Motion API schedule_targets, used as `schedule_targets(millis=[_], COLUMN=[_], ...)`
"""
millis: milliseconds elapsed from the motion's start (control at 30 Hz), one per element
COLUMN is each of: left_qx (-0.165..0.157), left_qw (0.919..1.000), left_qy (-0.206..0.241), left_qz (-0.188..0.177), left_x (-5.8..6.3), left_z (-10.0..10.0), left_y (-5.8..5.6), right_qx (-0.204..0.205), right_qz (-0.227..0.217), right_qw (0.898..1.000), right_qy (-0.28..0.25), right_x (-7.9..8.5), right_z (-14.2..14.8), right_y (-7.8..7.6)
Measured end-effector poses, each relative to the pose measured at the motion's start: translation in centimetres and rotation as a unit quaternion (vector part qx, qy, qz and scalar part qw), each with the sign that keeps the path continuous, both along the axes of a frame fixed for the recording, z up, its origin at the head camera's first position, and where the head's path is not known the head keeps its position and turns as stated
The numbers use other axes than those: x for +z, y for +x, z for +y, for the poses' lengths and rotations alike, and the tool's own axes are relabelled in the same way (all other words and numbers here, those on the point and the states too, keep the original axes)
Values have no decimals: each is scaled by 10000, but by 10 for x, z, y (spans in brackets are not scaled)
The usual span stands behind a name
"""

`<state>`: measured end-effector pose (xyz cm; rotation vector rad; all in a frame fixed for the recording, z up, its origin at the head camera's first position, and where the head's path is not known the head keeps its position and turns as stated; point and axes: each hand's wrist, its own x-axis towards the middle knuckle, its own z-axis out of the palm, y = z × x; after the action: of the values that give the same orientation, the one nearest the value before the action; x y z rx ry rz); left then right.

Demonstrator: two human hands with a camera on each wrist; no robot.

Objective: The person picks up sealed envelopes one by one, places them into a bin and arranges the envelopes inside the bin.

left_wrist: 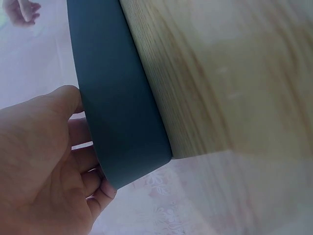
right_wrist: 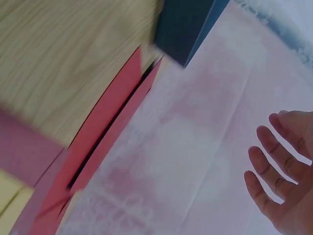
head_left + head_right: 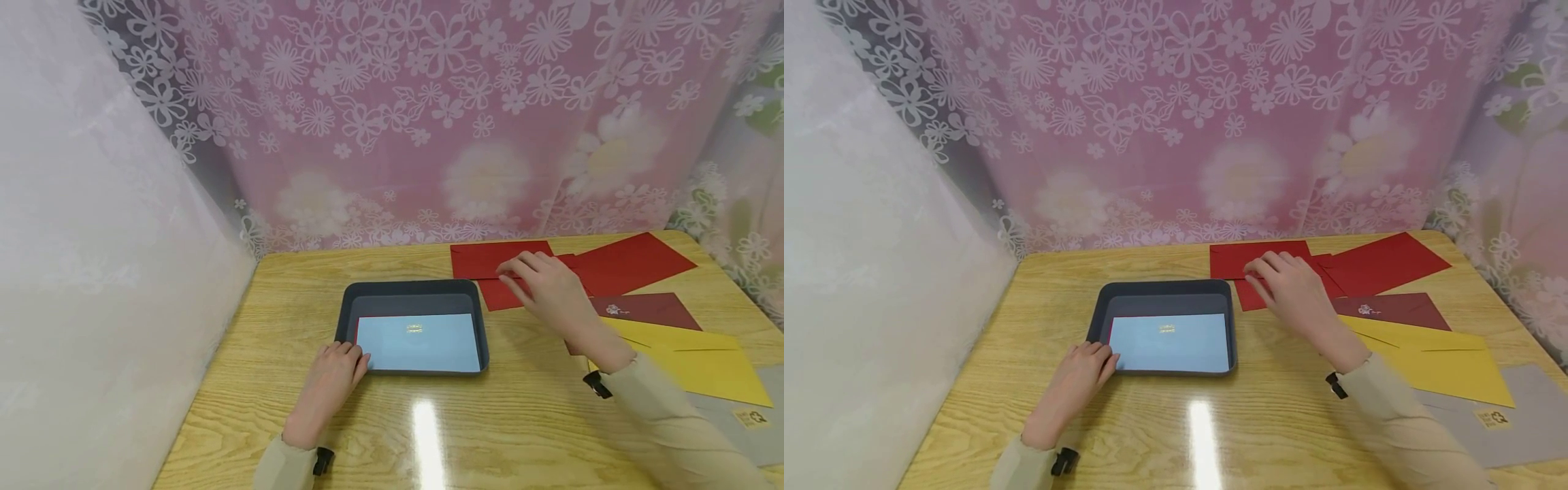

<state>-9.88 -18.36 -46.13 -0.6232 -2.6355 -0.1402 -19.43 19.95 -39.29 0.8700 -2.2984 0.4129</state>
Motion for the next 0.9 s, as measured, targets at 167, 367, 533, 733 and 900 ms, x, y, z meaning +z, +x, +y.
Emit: schedule_targets(millis=[167,367,533,733,900], left_qx=[15,39,7,-5,44], left_qw=[10000,9999,10000,10000,9999], left_qy=[22,33,35,45,65], left_qz=[-41,-134,-78,-11,-121], left_x=[2,3,2,1,0], left_z=[0,0,0,0,0], left_y=[0,1,2,2,1], right_qx=[-406,-872,-1195,-1440,-1906], right_qz=[334,560,257,-254,-689], right_qw=[9981,9929,9894,9855,9731], right_qy=[309,582,783,864,1097], right_x=[0,-5,-15,-26,-34], right_z=[29,67,100,141,166], right_y=[4,11,16,24,29])
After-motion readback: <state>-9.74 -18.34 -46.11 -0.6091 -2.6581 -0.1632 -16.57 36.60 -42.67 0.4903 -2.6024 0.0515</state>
